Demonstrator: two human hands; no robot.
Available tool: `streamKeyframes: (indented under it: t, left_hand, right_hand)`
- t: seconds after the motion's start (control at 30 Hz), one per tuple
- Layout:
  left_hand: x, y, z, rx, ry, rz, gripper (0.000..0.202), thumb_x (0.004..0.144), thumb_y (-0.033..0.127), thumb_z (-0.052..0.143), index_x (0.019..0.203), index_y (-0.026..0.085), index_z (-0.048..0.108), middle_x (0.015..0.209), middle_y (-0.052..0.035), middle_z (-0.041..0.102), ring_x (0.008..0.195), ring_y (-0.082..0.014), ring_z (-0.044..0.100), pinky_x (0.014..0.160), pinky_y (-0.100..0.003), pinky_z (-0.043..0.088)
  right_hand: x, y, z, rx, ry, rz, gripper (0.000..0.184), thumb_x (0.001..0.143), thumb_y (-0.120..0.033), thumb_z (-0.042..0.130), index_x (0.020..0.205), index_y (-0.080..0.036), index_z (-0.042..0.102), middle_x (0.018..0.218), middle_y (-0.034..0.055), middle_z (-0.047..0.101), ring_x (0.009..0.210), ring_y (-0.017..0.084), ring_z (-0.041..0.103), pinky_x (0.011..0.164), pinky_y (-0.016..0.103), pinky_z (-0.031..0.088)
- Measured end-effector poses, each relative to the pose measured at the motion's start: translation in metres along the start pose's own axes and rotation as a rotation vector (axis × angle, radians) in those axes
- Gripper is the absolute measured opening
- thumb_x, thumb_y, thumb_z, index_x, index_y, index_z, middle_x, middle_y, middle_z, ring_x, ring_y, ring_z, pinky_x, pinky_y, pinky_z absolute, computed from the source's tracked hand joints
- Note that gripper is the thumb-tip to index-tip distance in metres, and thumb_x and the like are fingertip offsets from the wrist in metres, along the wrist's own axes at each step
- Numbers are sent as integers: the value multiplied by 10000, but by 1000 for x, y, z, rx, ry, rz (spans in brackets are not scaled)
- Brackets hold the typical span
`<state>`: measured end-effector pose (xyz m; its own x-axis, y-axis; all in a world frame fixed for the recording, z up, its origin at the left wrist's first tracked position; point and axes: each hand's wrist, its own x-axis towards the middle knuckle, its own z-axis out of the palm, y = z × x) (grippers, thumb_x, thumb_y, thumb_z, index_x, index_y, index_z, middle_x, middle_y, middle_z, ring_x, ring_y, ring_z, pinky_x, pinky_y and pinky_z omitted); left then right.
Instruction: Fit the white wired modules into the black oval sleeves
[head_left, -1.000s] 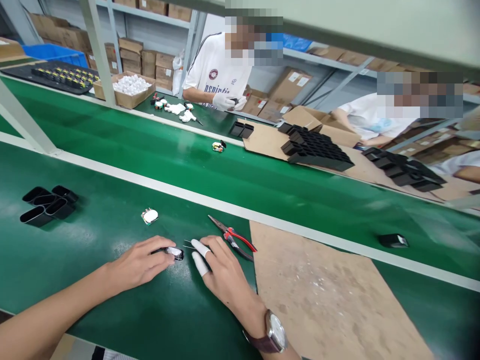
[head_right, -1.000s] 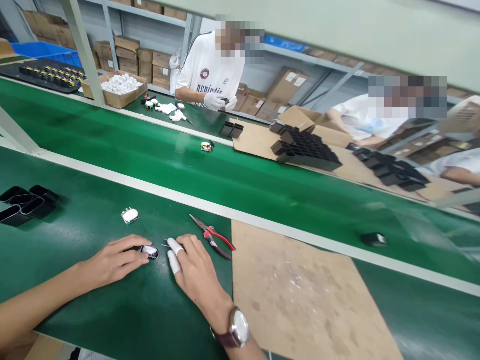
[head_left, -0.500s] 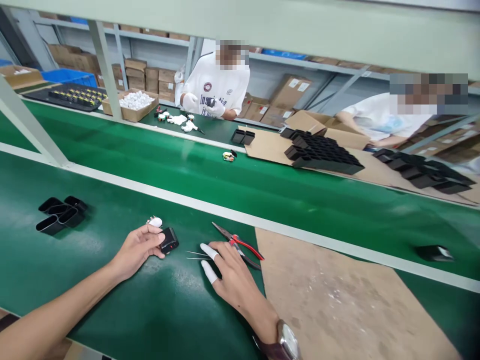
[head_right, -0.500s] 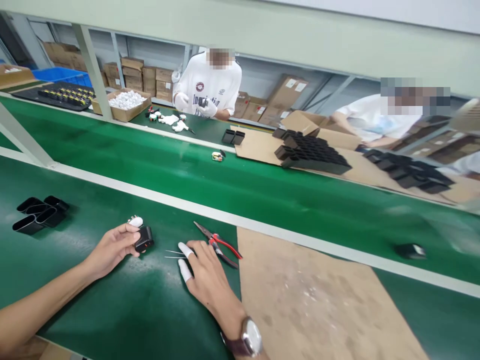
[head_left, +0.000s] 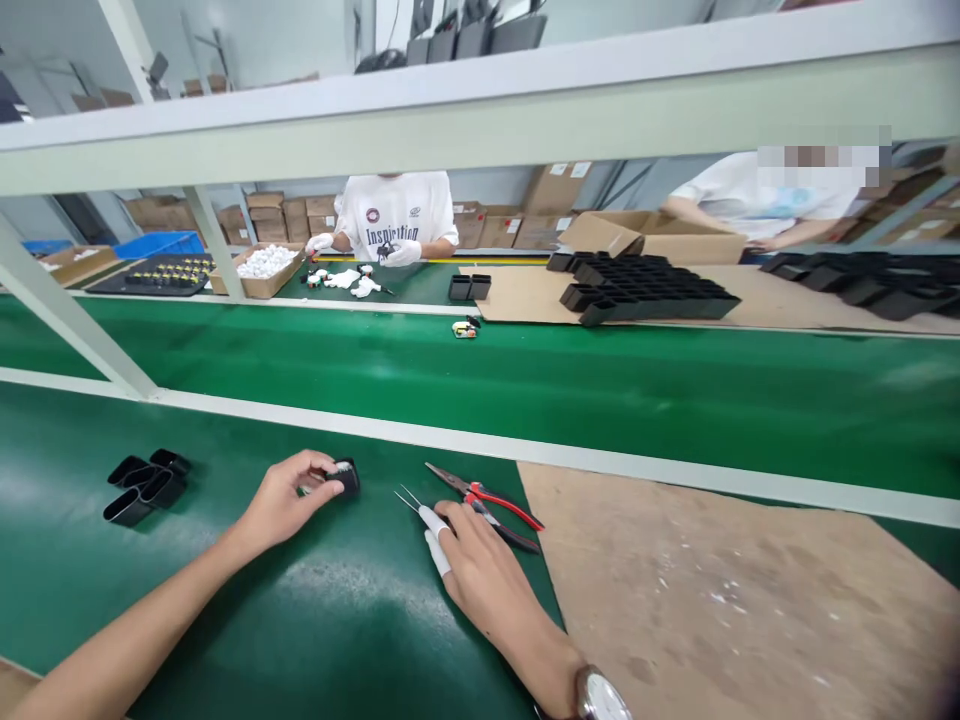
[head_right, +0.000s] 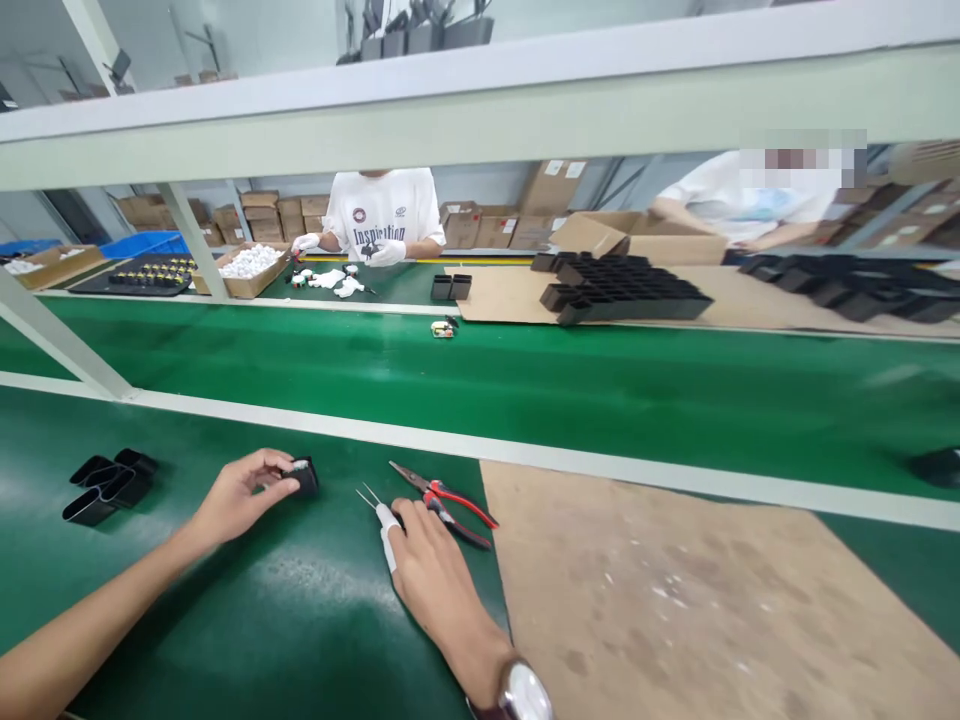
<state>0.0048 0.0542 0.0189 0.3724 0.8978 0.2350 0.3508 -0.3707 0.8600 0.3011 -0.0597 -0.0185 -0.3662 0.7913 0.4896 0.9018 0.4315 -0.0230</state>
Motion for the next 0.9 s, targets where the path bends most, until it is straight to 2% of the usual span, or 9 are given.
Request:
streamKeyframes:
  t: [0.1, 0.2, 0.33, 0.4, 0.5, 0.63, 0.7, 0.8, 0.9]
  left_hand:
    - [55, -16, -25, 260, 127, 127, 203, 891, 379, 721, 1009, 215, 709, 1110, -81, 757, 1045, -264, 739, 943, -427, 629]
    - [109, -36, -48, 359, 260, 102, 142, 883, 319, 674, 953, 196, 680, 1023, -98, 744, 941, -270, 740, 899, -468, 640]
    - [136, -54, -55, 453, 319, 100, 88, 864, 242, 646, 930, 188, 667, 946, -100, 730, 865, -284, 740, 832, -494, 653]
    - [124, -56, -47, 489, 312, 135, 182, 874, 223, 636, 1046, 183, 680, 1071, -130, 726, 1013, -315, 732, 916, -528, 630]
    - [79, -52, -30, 549, 281, 203, 359, 928, 237, 623, 1285, 194, 634, 1337, -164, 650, 1290, -334, 625, 1113, -568, 520]
    - [7, -34, -30, 637, 166, 255, 425, 971, 298, 658, 1388, 257, 589, 1431, -116, 621, 1369, -300, 572, 1174, -505, 480]
    - [-21, -27, -50, 735, 176, 263, 427, 985, 297, 657, 1402, 260, 575, 1437, -112, 622, 1392, -308, 545, 1181, -519, 459]
    - [-55, -23, -101, 992, 328, 223, 326, 1008, 310, 636, 1316, 208, 615, 1346, -149, 657, 1358, -354, 545, 1147, -577, 450]
    - [-87, -30, -152, 1200, 451, 104, 254, 971, 420, 678, 1065, 185, 693, 1253, -189, 666, 1321, -433, 530, 1053, -633, 481]
  right_hand:
    - [1, -6, -2, 42, 35, 0, 388, 799, 69, 487, 1064, -153, 664, 1135, 142, 643, 955, 278, 627, 851, 430, 601]
    - [0, -12, -3, 89, 87, -33, 382, 832, 53, 499, 1120, -142, 657, 1080, 127, 651, 899, 264, 615, 795, 419, 596]
    - [-5, -16, 0, 136, 123, -68, 368, 806, 63, 483, 1044, -158, 654, 1060, 107, 662, 919, 255, 625, 843, 416, 589]
    - [-7, -17, 2, 174, 126, -71, 375, 812, 51, 490, 1069, -171, 649, 1070, 96, 663, 945, 256, 631, 880, 422, 578]
    - [-6, -21, 2, 243, 157, -66, 283, 885, 7, 512, 1034, -200, 634, 1040, 78, 656, 939, 246, 630, 895, 412, 548]
    - [0, -31, -5, 336, 188, -113, 186, 981, -57, 513, 918, -211, 595, 942, 56, 634, 844, 216, 595, 826, 392, 485]
    - [3, -35, -9, 408, 186, -149, 227, 993, -71, 515, 818, -212, 542, 862, 38, 597, 766, 195, 545, 748, 375, 435]
    - [3, -41, -11, 508, 167, -172, 282, 984, -60, 500, 747, -211, 486, 813, 25, 559, 714, 176, 491, 691, 357, 378]
    - [4, -45, -10, 510, 136, -183, 202, 992, -63, 486, 921, -211, 603, 923, 51, 623, 796, 203, 561, 740, 379, 434]
